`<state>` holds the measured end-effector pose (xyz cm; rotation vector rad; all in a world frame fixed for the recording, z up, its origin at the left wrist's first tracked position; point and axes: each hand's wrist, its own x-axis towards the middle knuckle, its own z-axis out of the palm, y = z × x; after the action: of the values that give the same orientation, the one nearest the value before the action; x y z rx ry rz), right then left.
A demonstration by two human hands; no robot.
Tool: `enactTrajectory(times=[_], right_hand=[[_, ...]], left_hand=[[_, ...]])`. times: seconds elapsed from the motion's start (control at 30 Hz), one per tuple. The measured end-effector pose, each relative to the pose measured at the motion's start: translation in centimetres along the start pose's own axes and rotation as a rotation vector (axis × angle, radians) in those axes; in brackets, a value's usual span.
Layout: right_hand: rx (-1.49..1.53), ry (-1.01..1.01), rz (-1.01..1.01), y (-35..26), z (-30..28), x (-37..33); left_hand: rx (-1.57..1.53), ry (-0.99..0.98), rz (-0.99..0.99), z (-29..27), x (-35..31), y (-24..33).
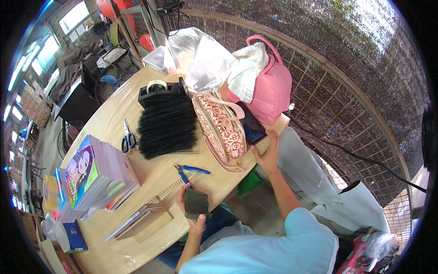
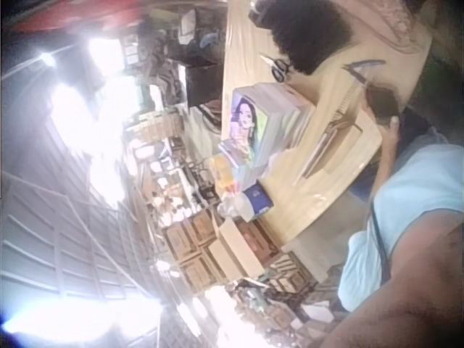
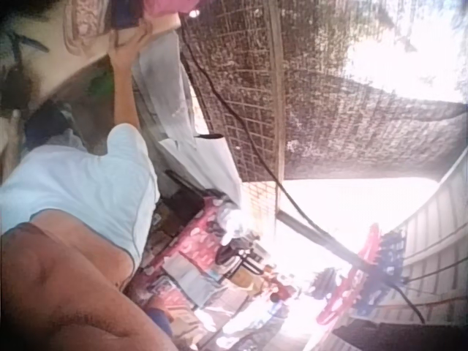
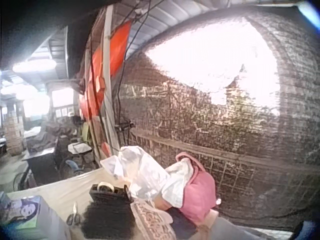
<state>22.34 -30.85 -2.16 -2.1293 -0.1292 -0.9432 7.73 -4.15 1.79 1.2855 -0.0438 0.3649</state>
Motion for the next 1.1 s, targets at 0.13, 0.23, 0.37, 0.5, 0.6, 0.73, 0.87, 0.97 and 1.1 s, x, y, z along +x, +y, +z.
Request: enactTrajectory(times=[0.13, 0.23, 0.37, 0.5, 0.6, 0.73, 0.87, 0.97, 1.1], right_hand=[[-0.092, -0.001, 0.01, 0.8, 0.7, 0.3], [-0.133, -0.063, 0.039, 0.7, 0.6, 1.5], [-0.083, -0.053, 0.211, -0.8, 0.8, 2.1], [-0.106, -0.016, 0.194, 1.4, 2.2, 2.9], [-0.139, -0.075, 0.248, 0.4, 2.3, 3.5], [-0.108, 0.138, 0.092, -2.7, 1.4, 3.7], [0.055, 0.082, 0.069, -9.4, -1.1, 4.2], [-0.136, -0.104, -0.143, -13.0, 1.0, 3.7], [0.183, -0.242, -0.027, -8.4, 1.5, 6.3]], left_hand=[[0.042, -0.062, -0.013, -0.3, 0.0, 0.0], [0.102, -0.143, -0.003, -0.4, 0.1, 0.5], [0.067, -0.196, 0.0, -0.9, -1.4, 2.4], [0.02, -0.268, -0.015, -2.5, -3.4, 4.3], [0.073, -0.285, 0.054, -4.6, -4.9, 6.0], [0.082, -0.085, 0.059, -8.1, -7.5, 8.4], [0.089, 0.108, 0.039, -11.3, -9.5, 10.1], [0.046, 0.174, 0.008, -12.6, -10.2, 11.0], [0.102, 0.139, 0.071, -14.0, -10.5, 11.7]])
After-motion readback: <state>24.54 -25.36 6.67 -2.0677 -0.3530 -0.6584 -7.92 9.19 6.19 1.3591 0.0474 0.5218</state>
